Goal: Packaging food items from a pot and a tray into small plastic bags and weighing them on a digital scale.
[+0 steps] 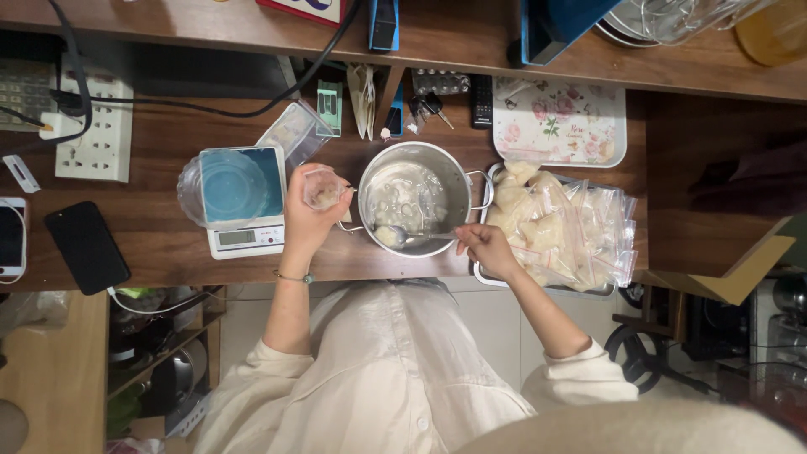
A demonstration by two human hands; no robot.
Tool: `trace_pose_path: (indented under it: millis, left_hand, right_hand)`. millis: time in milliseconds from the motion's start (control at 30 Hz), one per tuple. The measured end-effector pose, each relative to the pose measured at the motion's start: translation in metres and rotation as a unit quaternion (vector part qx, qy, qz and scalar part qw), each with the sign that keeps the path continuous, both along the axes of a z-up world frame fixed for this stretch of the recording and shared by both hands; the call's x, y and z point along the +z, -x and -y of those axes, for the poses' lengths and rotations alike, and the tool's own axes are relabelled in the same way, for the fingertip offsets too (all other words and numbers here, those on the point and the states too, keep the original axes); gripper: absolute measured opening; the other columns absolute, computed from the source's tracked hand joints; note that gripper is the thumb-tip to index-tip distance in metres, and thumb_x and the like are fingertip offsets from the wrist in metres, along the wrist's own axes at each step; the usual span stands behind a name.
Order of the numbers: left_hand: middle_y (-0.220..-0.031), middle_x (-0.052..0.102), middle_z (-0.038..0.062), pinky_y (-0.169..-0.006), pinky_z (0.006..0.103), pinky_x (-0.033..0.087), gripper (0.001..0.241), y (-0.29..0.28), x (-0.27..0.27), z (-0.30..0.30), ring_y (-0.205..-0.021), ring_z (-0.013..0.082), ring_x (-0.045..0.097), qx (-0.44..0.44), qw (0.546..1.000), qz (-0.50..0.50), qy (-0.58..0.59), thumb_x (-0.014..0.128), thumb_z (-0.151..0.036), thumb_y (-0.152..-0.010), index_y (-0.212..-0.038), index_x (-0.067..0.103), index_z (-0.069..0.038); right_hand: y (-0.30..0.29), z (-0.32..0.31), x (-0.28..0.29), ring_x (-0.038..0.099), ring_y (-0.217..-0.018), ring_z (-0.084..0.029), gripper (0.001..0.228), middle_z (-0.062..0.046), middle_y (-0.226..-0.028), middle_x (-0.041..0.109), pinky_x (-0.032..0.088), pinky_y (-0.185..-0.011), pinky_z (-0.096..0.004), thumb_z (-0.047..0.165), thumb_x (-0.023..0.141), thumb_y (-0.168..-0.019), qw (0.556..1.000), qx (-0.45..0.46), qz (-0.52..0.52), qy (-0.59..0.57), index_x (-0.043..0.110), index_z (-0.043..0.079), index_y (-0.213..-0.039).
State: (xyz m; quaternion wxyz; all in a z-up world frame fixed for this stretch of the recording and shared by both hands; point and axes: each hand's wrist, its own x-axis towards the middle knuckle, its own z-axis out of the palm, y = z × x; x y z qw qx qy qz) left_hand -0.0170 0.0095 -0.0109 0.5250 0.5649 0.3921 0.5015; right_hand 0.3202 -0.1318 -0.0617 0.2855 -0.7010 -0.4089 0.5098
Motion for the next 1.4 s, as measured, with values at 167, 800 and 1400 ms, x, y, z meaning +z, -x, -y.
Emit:
trace_pose_path:
  millis: [167, 800, 1400]
  left_hand:
    - [-0.104, 0.071, 0.005, -0.092, 0.0276, 0.055, 0.047, -0.006, 0.003, -0.004, -0.101, 0.0124, 0.067, -0.012, 1.000, -0.009, -0.008, 0.082, -0.001, -0.087, -0.124, 0.051, -0.004]
    - [-0.100, 0.076, 0.008, -0.082, 0.0357, 0.058, 0.058, -0.053, 0.003, 0.011, -0.095, 0.0233, 0.075, -0.058, 0.979, -0.188, -0.059, 0.090, -0.027, -0.076, -0.120, 0.055, -0.010]
    - [-0.109, 0.074, 0.015, -0.083, 0.0393, 0.058, 0.060, -0.061, -0.006, 0.019, -0.100, 0.0321, 0.074, -0.016, 0.981, -0.177, -0.075, 0.089, -0.028, -0.077, -0.122, 0.055, -0.009]
  right_hand:
    - [-0.011, 0.014, -0.018, 0.042, -0.049, -0.004, 0.032, 0.000, -0.070, 0.067, 0.031, -0.043, -0.022, 0.029, 0.065, -0.103, 0.992, -0.059, -0.111, -0.010, 0.074, -0.001, -0.094]
    - [-0.057, -0.019, 0.161, 0.043, -0.050, -0.005, 0.027, -0.001, -0.071, 0.067, 0.033, -0.045, -0.022, 0.024, 0.063, -0.103, 0.993, -0.079, -0.010, -0.088, 0.073, 0.000, -0.098]
    - [0.076, -0.070, 0.276, 0.070, -0.061, -0.022, 0.015, -0.005, -0.072, 0.073, 0.055, -0.057, -0.035, 0.018, 0.066, -0.102, 0.869, 0.193, 0.350, -0.290, 0.076, 0.006, -0.102]
